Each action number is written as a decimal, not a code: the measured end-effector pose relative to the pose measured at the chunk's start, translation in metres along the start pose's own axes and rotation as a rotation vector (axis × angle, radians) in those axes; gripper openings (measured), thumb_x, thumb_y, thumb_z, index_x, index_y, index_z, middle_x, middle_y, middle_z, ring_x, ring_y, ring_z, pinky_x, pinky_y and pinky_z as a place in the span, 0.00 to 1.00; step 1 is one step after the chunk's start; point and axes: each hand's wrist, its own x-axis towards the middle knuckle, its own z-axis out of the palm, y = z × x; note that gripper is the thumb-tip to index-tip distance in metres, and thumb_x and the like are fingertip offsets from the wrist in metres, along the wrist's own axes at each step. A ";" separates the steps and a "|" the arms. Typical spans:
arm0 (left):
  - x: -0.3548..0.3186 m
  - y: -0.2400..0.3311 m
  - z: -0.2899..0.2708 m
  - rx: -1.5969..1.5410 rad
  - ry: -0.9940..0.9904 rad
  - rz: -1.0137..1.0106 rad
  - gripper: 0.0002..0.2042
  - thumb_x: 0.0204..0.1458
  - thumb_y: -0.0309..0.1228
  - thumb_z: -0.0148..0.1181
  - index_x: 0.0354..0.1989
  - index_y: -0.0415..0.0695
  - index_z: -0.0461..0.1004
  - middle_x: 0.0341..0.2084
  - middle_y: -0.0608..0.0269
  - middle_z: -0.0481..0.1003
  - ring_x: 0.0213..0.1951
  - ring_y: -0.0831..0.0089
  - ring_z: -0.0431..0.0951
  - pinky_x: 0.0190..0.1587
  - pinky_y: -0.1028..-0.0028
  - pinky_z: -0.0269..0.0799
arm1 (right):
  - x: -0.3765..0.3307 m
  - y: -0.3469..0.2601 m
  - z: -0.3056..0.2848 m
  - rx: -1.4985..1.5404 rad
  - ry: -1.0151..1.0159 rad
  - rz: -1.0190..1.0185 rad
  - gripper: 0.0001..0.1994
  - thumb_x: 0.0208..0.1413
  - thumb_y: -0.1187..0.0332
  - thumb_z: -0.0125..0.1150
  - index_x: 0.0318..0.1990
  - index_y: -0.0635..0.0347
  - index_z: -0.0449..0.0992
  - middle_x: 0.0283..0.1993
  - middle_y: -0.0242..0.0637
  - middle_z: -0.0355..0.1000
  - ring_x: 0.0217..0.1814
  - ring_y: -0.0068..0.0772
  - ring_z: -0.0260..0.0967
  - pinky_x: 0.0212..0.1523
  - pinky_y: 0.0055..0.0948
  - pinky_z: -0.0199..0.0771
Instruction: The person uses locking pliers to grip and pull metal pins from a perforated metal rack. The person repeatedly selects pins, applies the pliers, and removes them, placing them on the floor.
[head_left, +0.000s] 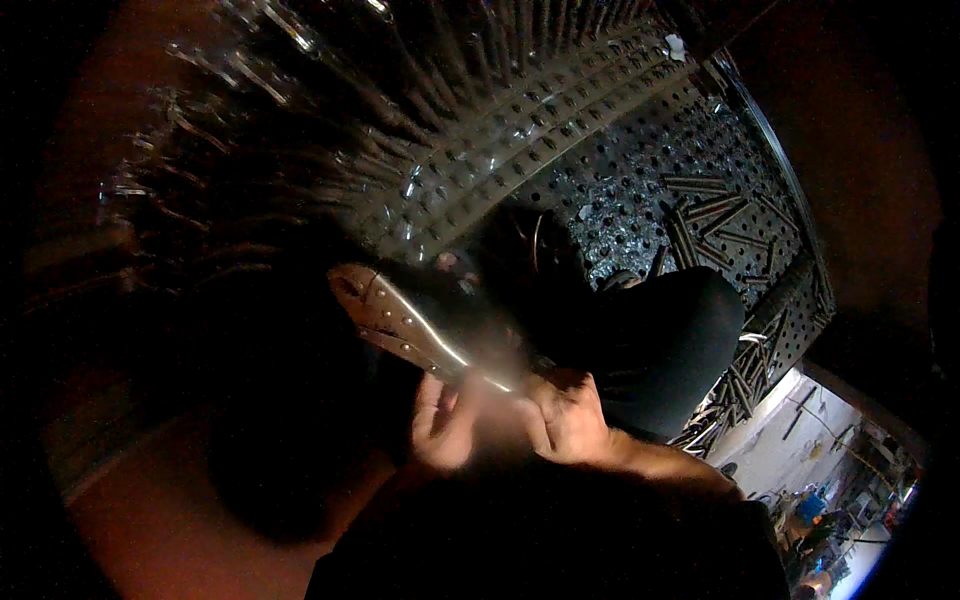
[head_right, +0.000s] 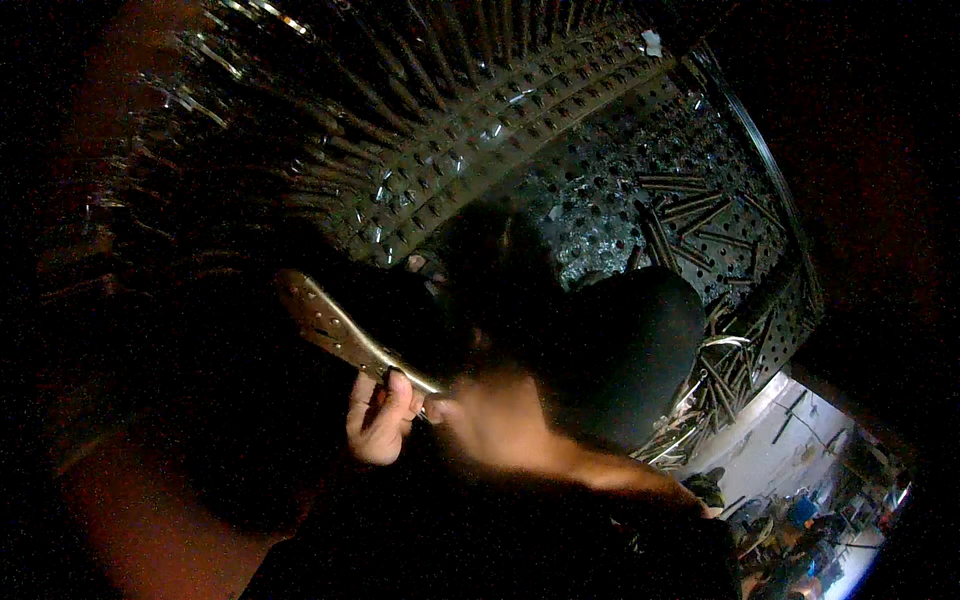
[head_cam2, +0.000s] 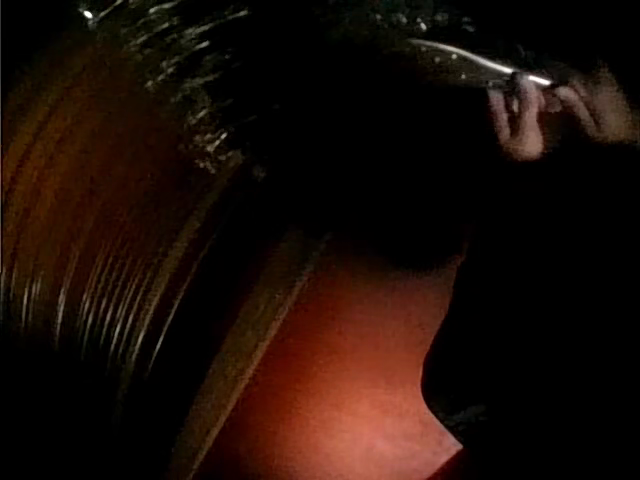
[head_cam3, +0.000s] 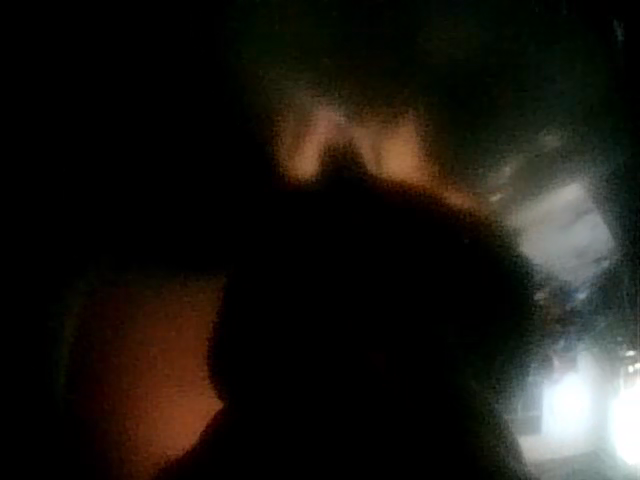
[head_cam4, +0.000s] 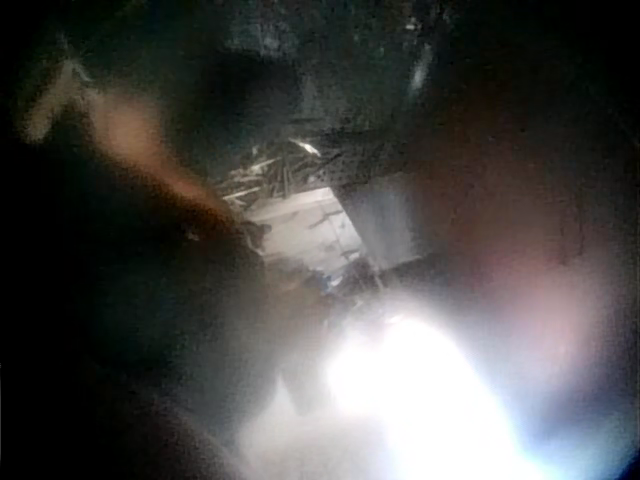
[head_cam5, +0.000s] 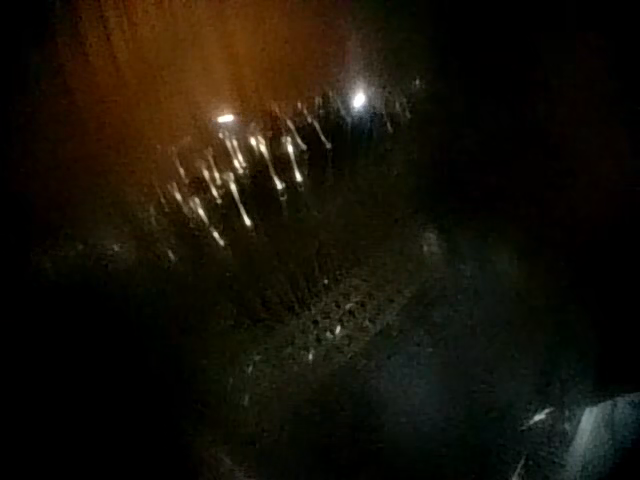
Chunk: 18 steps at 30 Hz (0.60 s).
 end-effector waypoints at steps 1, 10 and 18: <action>-0.004 0.005 0.003 0.009 -0.007 -0.013 0.07 0.69 0.29 0.46 0.52 0.46 0.65 0.28 0.66 0.68 0.30 0.77 0.68 0.38 0.71 0.71 | -0.001 -0.001 0.003 0.070 0.098 -0.036 0.18 0.65 0.52 0.53 0.28 0.52 0.78 0.24 0.40 0.73 0.24 0.48 0.71 0.30 0.53 0.70; -0.017 0.025 0.012 0.020 -0.176 0.047 0.21 0.66 0.26 0.51 0.65 0.55 0.58 0.16 0.66 0.67 0.17 0.77 0.67 0.24 0.73 0.70 | -0.014 -0.007 0.010 0.167 -0.015 0.030 0.19 0.63 0.49 0.52 0.34 0.52 0.81 0.31 0.52 0.74 0.45 0.61 0.72 0.66 0.63 0.57; -0.020 0.011 0.002 0.017 -0.136 0.003 0.21 0.65 0.25 0.51 0.65 0.51 0.57 0.18 0.63 0.71 0.18 0.74 0.71 0.26 0.71 0.74 | -0.025 0.003 0.009 0.014 -0.016 0.029 0.19 0.59 0.50 0.59 0.24 0.54 0.78 0.21 0.43 0.71 0.22 0.49 0.71 0.27 0.49 0.72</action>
